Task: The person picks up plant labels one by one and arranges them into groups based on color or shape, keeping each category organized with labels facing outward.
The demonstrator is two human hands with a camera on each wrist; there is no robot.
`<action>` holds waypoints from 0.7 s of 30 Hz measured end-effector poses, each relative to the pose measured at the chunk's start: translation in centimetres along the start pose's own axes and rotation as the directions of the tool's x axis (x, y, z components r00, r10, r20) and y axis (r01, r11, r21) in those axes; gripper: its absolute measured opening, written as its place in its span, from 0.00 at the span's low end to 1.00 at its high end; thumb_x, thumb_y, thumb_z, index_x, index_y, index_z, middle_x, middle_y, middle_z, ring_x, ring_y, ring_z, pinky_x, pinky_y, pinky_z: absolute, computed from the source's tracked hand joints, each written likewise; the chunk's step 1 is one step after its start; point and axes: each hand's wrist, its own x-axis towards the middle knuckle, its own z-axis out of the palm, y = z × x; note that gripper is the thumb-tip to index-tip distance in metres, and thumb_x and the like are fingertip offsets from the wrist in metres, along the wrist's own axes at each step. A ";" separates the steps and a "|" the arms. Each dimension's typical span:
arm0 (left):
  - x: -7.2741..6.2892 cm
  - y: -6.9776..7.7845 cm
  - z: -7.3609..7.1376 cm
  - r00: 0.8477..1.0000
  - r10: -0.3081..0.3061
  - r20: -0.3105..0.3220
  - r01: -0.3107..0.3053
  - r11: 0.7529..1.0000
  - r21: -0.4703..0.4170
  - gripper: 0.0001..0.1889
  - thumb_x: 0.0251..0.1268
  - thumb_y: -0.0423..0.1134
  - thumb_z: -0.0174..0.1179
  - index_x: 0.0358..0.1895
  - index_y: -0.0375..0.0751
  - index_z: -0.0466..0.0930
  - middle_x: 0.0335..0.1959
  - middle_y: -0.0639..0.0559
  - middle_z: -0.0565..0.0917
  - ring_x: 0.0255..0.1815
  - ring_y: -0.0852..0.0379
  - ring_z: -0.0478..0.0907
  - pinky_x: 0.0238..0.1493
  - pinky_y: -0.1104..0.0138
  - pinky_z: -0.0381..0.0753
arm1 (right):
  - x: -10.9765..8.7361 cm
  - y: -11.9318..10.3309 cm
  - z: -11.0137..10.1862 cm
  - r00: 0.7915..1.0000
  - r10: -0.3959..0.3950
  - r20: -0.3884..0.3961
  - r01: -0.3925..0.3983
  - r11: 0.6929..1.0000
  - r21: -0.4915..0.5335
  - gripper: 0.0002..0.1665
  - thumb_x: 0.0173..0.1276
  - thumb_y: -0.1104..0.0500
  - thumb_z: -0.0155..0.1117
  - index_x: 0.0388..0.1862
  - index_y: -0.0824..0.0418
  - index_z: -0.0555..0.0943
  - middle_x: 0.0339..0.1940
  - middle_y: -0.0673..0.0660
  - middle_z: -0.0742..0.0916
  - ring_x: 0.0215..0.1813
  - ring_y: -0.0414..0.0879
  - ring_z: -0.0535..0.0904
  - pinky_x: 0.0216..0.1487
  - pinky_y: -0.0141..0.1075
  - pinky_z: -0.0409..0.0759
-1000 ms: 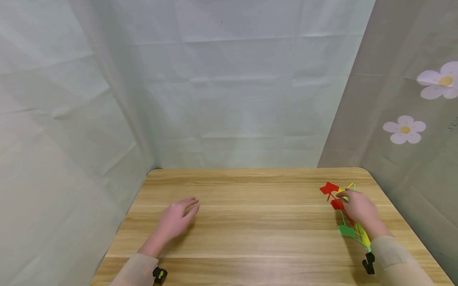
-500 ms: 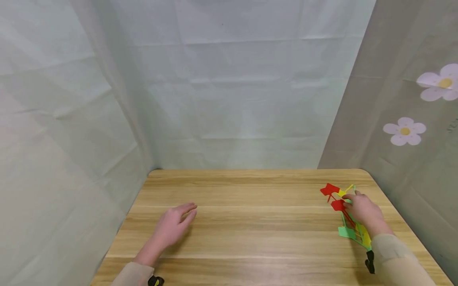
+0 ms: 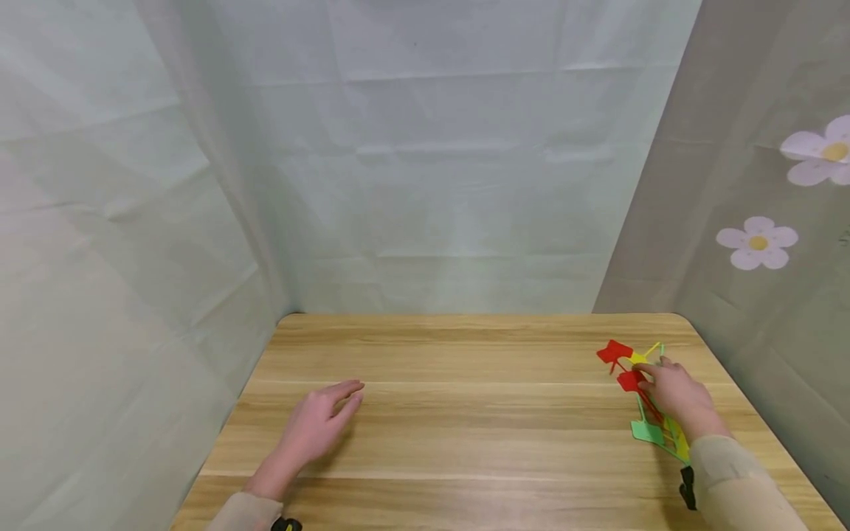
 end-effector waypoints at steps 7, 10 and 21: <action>-0.1 -0.1 -0.1 1.000 -0.002 -0.010 0.002 1.000 0.010 0.17 0.82 0.46 0.62 0.60 0.39 0.89 0.59 0.46 0.89 0.61 0.45 0.87 0.61 0.46 0.84 | 0.4 0.0 0.1 1.000 -0.010 -0.010 0.010 1.000 -0.005 0.24 0.76 0.59 0.69 0.68 0.65 0.79 0.69 0.86 0.68 0.68 0.85 0.64 0.47 0.76 0.80; -0.1 -0.2 -0.1 1.000 -0.008 -0.012 0.008 1.000 0.011 0.17 0.81 0.46 0.62 0.61 0.40 0.89 0.59 0.46 0.89 0.60 0.45 0.87 0.60 0.46 0.85 | 0.5 0.0 0.0 1.000 -0.015 -0.013 0.015 1.000 -0.005 0.23 0.76 0.58 0.70 0.66 0.64 0.80 0.66 0.84 0.70 0.66 0.83 0.65 0.46 0.75 0.79; -0.5 -0.2 0.0 1.000 -0.028 -0.005 0.028 1.000 0.004 0.16 0.81 0.45 0.63 0.62 0.42 0.89 0.59 0.46 0.89 0.56 0.47 0.89 0.57 0.46 0.86 | 1.0 0.2 0.2 0.999 -0.038 -0.013 0.038 0.999 -0.009 0.19 0.72 0.60 0.74 0.58 0.61 0.81 0.59 0.79 0.77 0.63 0.80 0.66 0.47 0.76 0.77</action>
